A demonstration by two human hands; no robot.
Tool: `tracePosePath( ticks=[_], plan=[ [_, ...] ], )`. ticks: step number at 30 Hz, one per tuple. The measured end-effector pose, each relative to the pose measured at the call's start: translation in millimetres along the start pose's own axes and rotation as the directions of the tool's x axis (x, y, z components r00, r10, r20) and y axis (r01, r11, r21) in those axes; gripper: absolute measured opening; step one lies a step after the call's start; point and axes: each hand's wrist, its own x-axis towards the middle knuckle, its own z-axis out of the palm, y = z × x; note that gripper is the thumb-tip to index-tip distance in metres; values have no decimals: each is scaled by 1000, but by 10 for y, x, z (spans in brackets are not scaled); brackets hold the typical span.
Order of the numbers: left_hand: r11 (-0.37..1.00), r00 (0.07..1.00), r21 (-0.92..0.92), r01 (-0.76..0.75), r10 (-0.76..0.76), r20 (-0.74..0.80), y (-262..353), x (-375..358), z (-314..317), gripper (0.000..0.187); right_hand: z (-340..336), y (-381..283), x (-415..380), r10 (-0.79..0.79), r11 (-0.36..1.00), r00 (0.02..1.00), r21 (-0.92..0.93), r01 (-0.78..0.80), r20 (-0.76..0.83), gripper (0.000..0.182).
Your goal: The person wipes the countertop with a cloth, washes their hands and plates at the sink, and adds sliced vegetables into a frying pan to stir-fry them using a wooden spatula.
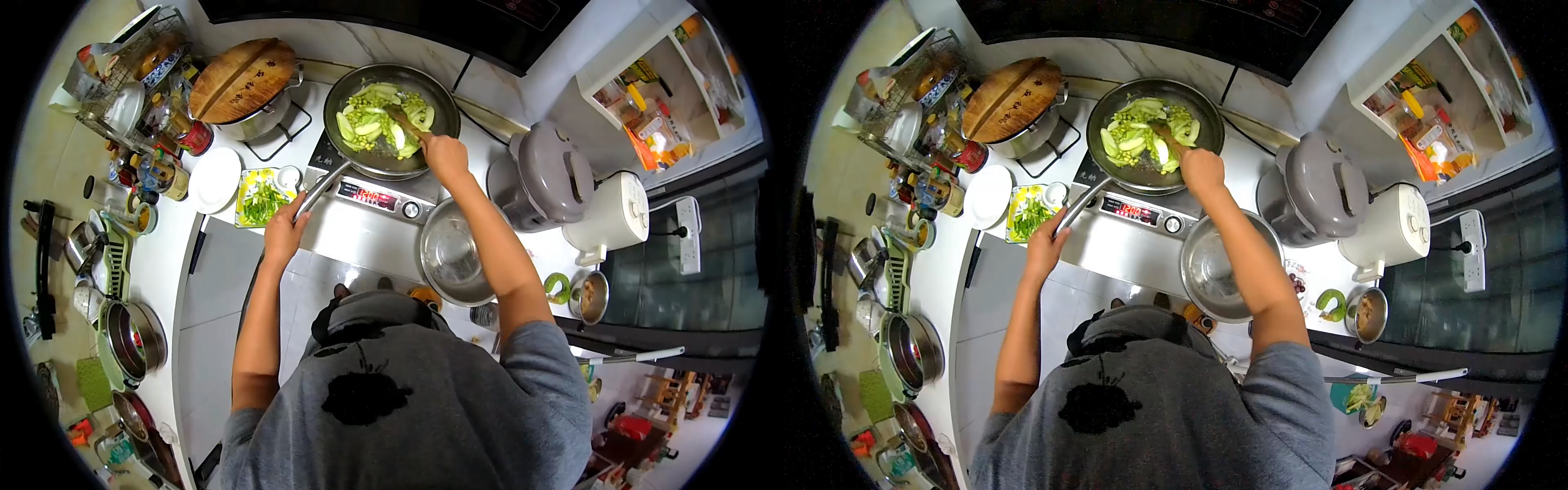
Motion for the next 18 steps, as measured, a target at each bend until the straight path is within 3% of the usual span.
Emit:
tracePosePath(
  ticks=[5, 9, 12, 15, 18],
  plan=[
    [999, 999, 44, 27, -28, 21, 58, -6, -25, 43, -1000, -243, -343, -77, 996, 990, -30, 81, 120, 22],
    [998, 1000, 55, 16, -17, 9, 55, -4, -25, 43, -1045, -481, -434, -244, 970, 928, 86, 229, 281, 23],
    [999, 1000, 34, 4, -4, 3, 56, -2, -24, 43, -565, -721, -299, -242, 966, 964, 122, 229, 108, 23],
    [1000, 1000, 13, -10, 10, 8, 40, -5, -32, 43, -196, -677, -26, -71, 988, 996, 133, 78, -58, 22],
    [999, 999, 20, -37, 38, -13, 13, 5, -29, 43, -240, -587, 145, 72, 992, 992, 110, -61, -104, 21]
  ],
)
